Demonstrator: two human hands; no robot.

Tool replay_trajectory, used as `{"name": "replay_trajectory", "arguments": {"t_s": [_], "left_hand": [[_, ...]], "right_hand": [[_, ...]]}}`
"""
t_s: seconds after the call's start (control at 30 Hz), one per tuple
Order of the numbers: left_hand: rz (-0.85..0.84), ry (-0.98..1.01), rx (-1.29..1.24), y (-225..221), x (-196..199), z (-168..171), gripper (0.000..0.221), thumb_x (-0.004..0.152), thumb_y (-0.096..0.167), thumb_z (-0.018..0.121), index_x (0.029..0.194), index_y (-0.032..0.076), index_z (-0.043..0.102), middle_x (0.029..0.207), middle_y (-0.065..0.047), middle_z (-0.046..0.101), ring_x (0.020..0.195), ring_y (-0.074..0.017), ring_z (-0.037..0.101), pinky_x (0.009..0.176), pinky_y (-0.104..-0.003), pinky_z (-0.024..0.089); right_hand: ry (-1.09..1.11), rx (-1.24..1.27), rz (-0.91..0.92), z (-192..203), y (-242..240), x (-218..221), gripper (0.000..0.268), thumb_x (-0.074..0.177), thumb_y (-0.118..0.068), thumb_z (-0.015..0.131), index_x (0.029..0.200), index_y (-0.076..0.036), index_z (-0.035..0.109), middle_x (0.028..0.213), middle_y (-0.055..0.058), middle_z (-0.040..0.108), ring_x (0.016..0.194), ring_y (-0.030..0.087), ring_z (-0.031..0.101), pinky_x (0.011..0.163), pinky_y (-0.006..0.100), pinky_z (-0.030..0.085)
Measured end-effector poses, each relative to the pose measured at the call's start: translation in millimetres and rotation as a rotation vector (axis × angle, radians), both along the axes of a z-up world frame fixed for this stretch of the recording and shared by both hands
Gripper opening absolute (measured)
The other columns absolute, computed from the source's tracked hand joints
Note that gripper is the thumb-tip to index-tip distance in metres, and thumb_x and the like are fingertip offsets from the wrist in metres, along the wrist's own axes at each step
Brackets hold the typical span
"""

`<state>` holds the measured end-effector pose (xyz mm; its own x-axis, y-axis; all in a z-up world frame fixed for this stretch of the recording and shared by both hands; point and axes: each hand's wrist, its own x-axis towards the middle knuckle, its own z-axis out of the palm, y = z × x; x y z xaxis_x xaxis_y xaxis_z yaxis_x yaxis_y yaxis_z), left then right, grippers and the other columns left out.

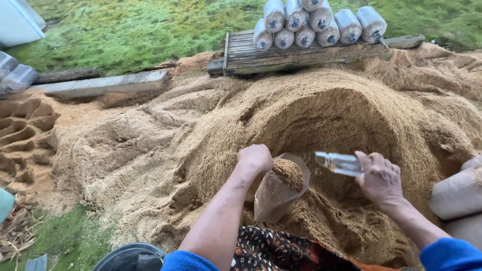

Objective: Filling plastic bags with grain or husks from a large pile using a hand scoop

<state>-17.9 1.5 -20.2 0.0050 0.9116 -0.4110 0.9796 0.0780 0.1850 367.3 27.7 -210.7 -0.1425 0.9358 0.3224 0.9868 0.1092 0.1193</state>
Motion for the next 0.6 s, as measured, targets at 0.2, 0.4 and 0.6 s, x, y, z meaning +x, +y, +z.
{"name": "replay_trajectory", "arguments": {"t_s": [0.2,0.4,0.6], "left_hand": [[-0.013,-0.014,-0.036,-4.8,5.7,15.8,0.048,0.088,0.026,0.048,0.118,-0.001,0.073,0.121,-0.020,0.074,0.125,-0.0359,0.066,0.103,-0.055,0.052],[-0.018,0.024,-0.121,-2.6,0.1,5.0,0.037,0.084,0.023,0.052,0.103,0.005,0.079,0.107,-0.011,0.079,0.119,-0.0319,0.070,0.100,-0.051,0.054],[-0.029,0.050,-0.106,-6.3,-6.6,-1.9,0.032,0.086,0.023,0.056,0.100,0.009,0.081,0.098,-0.009,0.081,0.112,-0.0281,0.074,0.098,-0.050,0.056]], "right_hand": [[0.703,-0.066,0.462,134.7,-58.5,-133.5,0.031,0.084,-0.023,0.074,0.115,-0.021,0.076,0.112,0.012,0.074,0.111,0.037,0.069,0.092,0.047,0.056],[0.650,-0.352,0.634,127.1,-41.6,-195.0,0.016,0.081,-0.016,0.070,0.094,-0.020,0.080,0.094,0.008,0.077,0.092,0.034,0.075,0.078,0.045,0.061],[0.310,-0.588,0.624,172.2,-64.9,-237.1,0.023,0.080,-0.024,0.063,0.085,-0.014,0.083,0.076,0.016,0.077,0.080,0.039,0.075,0.071,0.052,0.062]]}}
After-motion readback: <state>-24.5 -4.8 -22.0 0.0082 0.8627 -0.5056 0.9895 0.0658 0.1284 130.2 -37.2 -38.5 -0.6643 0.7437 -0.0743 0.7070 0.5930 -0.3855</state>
